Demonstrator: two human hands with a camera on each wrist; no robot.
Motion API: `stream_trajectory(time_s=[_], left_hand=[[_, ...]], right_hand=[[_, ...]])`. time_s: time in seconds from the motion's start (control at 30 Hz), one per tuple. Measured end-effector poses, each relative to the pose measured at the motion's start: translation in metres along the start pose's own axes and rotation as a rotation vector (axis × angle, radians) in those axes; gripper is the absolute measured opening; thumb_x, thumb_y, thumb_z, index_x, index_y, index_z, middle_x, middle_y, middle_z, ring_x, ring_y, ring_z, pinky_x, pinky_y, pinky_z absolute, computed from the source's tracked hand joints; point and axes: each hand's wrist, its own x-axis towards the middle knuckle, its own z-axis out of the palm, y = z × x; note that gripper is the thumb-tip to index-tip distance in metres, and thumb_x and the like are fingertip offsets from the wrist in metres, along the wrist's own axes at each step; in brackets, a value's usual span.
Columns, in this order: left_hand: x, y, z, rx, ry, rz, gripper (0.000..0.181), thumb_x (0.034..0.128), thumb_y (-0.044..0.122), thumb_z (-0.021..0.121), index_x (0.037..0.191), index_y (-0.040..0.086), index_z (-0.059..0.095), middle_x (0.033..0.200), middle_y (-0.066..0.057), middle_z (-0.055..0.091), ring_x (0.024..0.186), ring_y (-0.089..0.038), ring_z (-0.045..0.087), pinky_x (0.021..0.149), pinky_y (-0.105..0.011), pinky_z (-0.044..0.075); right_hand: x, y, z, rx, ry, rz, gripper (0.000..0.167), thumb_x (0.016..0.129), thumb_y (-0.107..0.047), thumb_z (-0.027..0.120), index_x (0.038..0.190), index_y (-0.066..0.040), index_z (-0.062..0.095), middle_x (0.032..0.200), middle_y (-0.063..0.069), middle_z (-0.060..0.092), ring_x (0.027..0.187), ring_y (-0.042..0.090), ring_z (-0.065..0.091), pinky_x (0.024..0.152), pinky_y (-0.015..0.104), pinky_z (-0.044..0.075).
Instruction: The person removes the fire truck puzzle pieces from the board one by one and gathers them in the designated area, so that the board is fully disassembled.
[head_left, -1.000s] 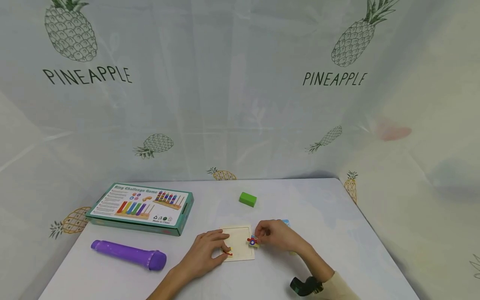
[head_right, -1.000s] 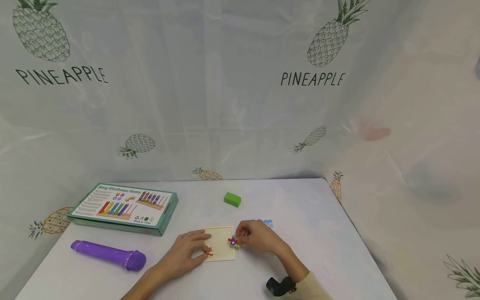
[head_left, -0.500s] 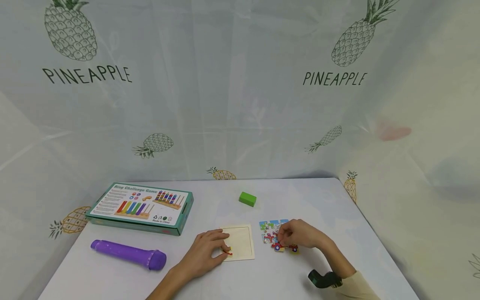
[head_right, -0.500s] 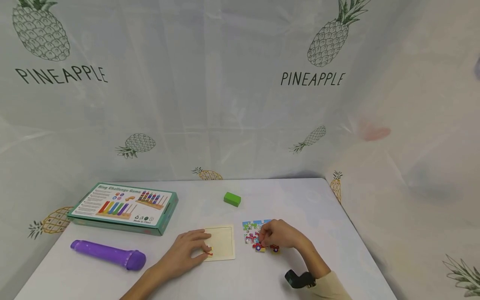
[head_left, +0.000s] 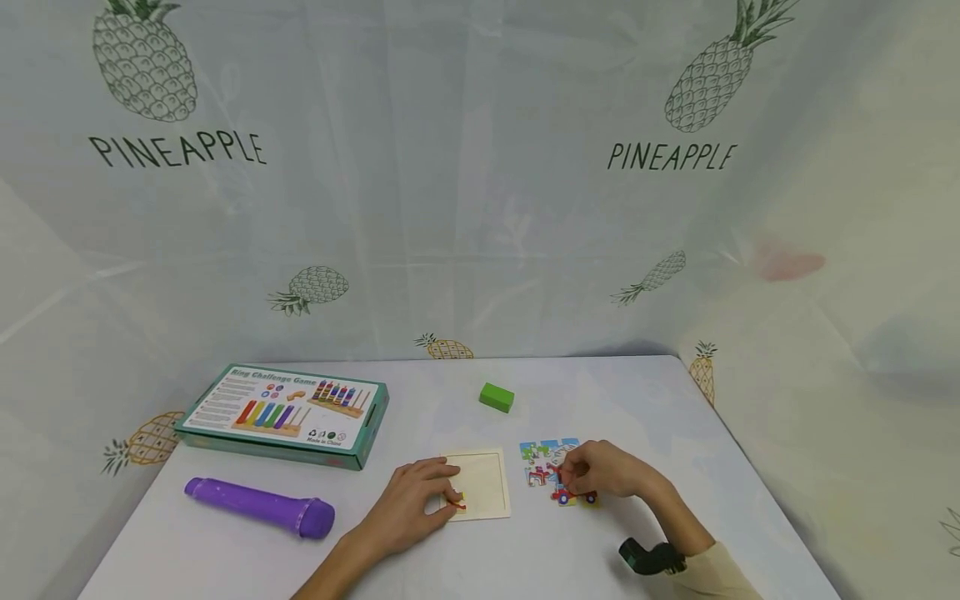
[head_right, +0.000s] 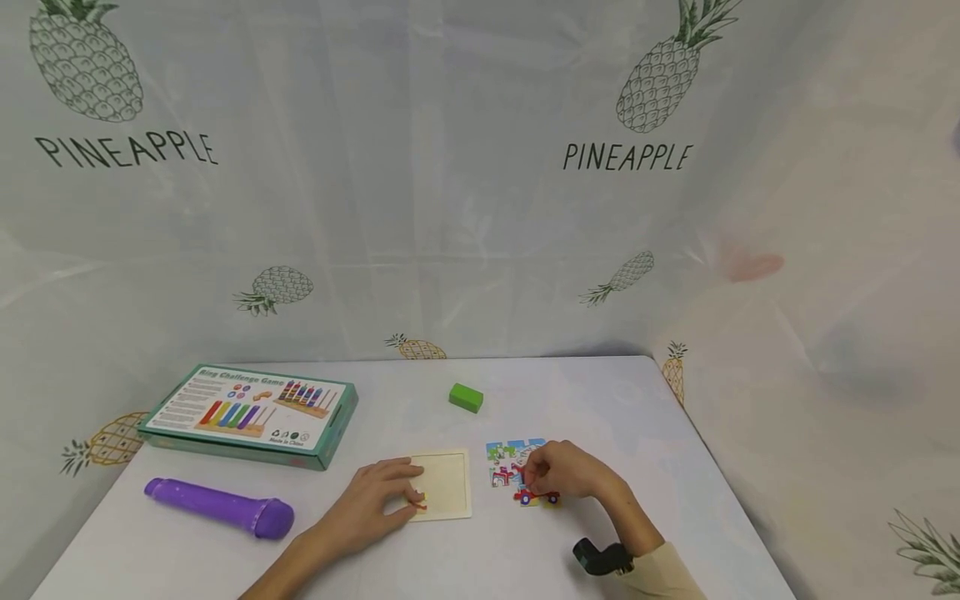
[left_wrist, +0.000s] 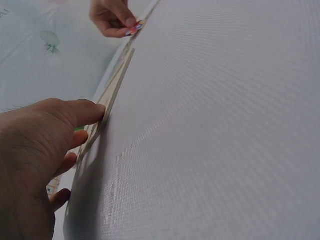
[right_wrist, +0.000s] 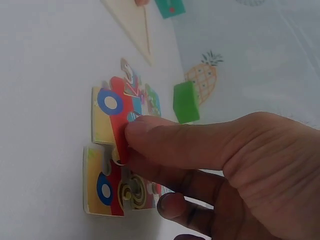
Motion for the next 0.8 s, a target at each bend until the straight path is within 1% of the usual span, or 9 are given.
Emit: stream_trajectory(time_s=[0.27, 0.4, 0.53, 0.63, 0.8], left_hand=[[0.001, 0.000, 0.000, -0.008, 0.004, 0.006, 0.004, 0.0890, 0.035, 0.076, 0.091, 0.036, 0.073, 0.134, 0.009, 0.063, 0.137, -0.023, 0.049, 0.103, -0.054, 0.037], [0.001, -0.001, 0.001, -0.007, 0.004, 0.004, 0.004, 0.0888, 0.036, 0.076, 0.091, 0.036, 0.072, 0.133, 0.009, 0.063, 0.137, -0.023, 0.049, 0.103, -0.054, 0.037], [0.000, -0.001, 0.002, -0.009, 0.004, 0.000, 0.005, 0.0886, 0.035, 0.076, 0.092, 0.037, 0.072, 0.134, 0.010, 0.063, 0.137, -0.023, 0.049, 0.103, -0.055, 0.036], [0.000, -0.001, 0.002, -0.013, -0.002, -0.003, 0.007, 0.0886, 0.035, 0.076, 0.093, 0.037, 0.071, 0.133, 0.010, 0.063, 0.137, -0.022, 0.049, 0.104, -0.056, 0.036], [0.001, -0.002, 0.002, -0.001, -0.010, -0.007, 0.011, 0.0893, 0.036, 0.076, 0.098, 0.038, 0.069, 0.133, 0.010, 0.063, 0.137, -0.022, 0.049, 0.104, -0.056, 0.036]], right_hand=[[0.000, 0.001, 0.002, -0.024, 0.023, 0.038, 0.006, 0.090, -0.011, 0.074, 0.087, -0.015, 0.071, 0.079, -0.007, 0.064, 0.071, 0.010, 0.055, 0.062, 0.026, 0.044], [0.000, 0.002, 0.004, -0.021, 0.043, 0.037, 0.005, 0.090, -0.013, 0.075, 0.088, -0.015, 0.070, 0.081, -0.006, 0.064, 0.072, 0.010, 0.054, 0.062, 0.026, 0.045], [-0.001, 0.002, 0.005, -0.018, 0.049, 0.030, 0.006, 0.090, -0.014, 0.075, 0.089, -0.013, 0.070, 0.079, -0.004, 0.062, 0.068, 0.009, 0.053, 0.059, 0.025, 0.043], [-0.001, 0.000, 0.005, -0.025, 0.059, 0.028, 0.007, 0.090, -0.015, 0.076, 0.090, -0.013, 0.069, 0.076, -0.004, 0.061, 0.066, 0.008, 0.051, 0.058, 0.025, 0.041], [0.003, -0.008, 0.009, -0.033, 0.084, 0.029, 0.008, 0.090, -0.018, 0.076, 0.091, -0.014, 0.069, 0.076, -0.008, 0.060, 0.067, 0.007, 0.051, 0.058, 0.024, 0.041]])
